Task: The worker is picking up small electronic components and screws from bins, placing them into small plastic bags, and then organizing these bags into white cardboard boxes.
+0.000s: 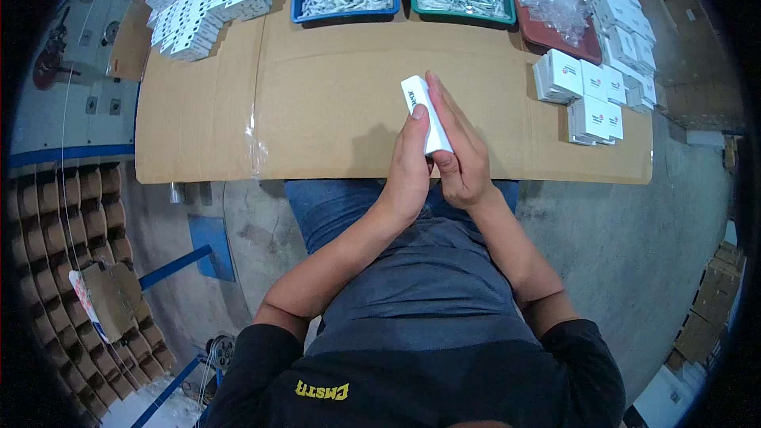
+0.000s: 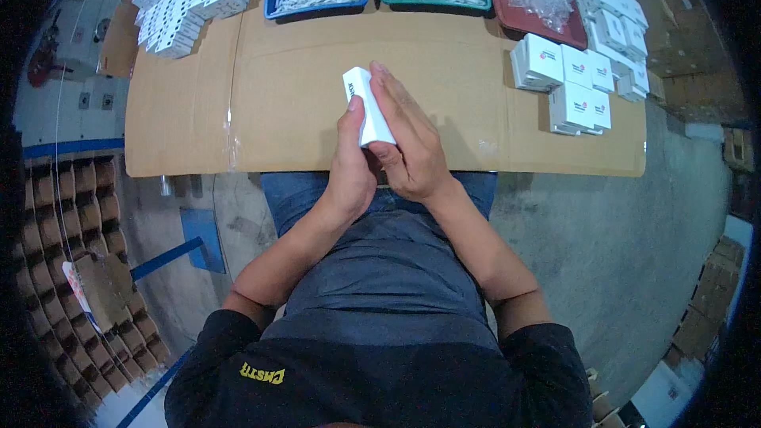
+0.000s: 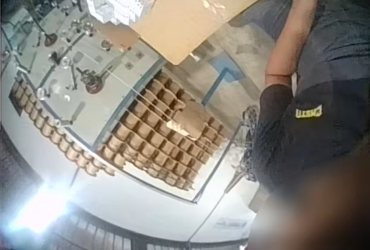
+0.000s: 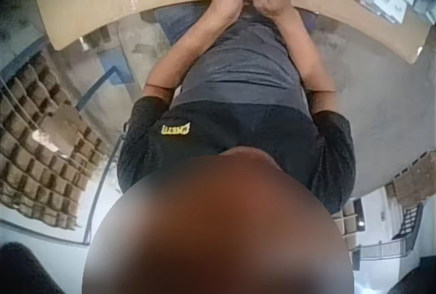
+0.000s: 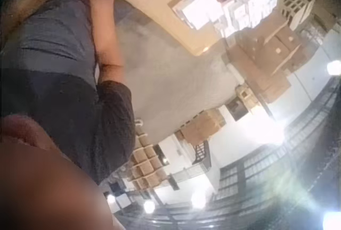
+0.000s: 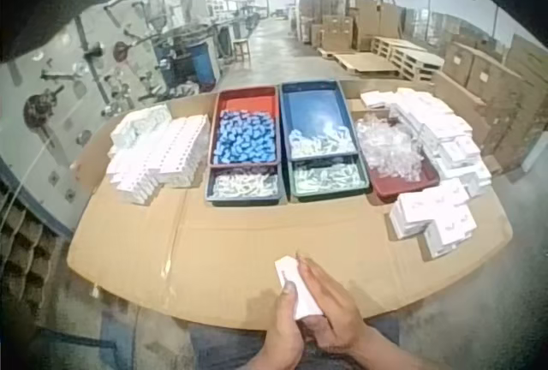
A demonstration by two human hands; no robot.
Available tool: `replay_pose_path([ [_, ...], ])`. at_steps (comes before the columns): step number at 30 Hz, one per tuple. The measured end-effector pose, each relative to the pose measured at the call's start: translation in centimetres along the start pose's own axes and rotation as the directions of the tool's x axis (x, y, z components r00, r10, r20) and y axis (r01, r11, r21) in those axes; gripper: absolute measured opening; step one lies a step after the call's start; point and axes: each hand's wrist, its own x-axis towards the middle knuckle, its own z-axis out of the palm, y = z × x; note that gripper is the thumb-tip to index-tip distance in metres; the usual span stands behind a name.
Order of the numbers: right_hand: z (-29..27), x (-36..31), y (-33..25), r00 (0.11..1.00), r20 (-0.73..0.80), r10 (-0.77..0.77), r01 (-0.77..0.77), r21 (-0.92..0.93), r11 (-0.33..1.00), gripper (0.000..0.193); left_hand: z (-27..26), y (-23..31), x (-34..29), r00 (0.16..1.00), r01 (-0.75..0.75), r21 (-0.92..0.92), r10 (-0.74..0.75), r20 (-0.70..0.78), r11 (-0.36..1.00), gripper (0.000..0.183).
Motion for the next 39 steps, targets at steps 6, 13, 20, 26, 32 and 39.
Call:
replay_pose_path([
  [6, 0.7, 0.0, 0.4, 0.997, -0.064, -0.043, 0.045, 0.033, 0.998, 0.069, 0.0, -0.7, 0.2, 0.998, -0.04, -0.025, 0.039, -0.039, 0.999, 0.056],
  [13, 1.9, -0.7, 0.9, 0.992, -0.121, -0.021, 0.028, 0.058, 0.998, 0.069, -0.8, -1.8, 0.2, 0.995, -0.039, -0.017, 0.037, -0.088, 0.999, 0.053],
  [20, 2.6, -1.1, 1.7, 0.987, -0.162, -0.009, 0.026, 0.102, 0.994, 0.067, -0.4, -2.0, 0.2, 0.99, -0.017, -0.069, 0.007, -0.138, 0.998, 0.056],
  [26, 3.0, -0.9, 1.6, 0.984, -0.179, 0.025, 0.004, 0.16, 0.987, 0.065, 0.0, -1.1, 0.0, 0.988, -0.039, -0.089, 0.025, -0.151, 0.995, 0.056],
  [32, 2.6, -0.8, 1.5, 0.989, -0.128, 0.072, -0.044, 0.21, 0.977, 0.068, -0.4, -1.2, 0.9, 0.99, -0.065, -0.073, 0.055, -0.129, 0.995, 0.056],
  [39, 0.9, -1.1, 1.9, 0.968, -0.003, 0.253, -0.241, 0.296, 0.924, 0.101, -1.3, -1.1, 1.0, 0.978, -0.21, 0.338, 0.2, 0.065, 0.917, 0.069],
])
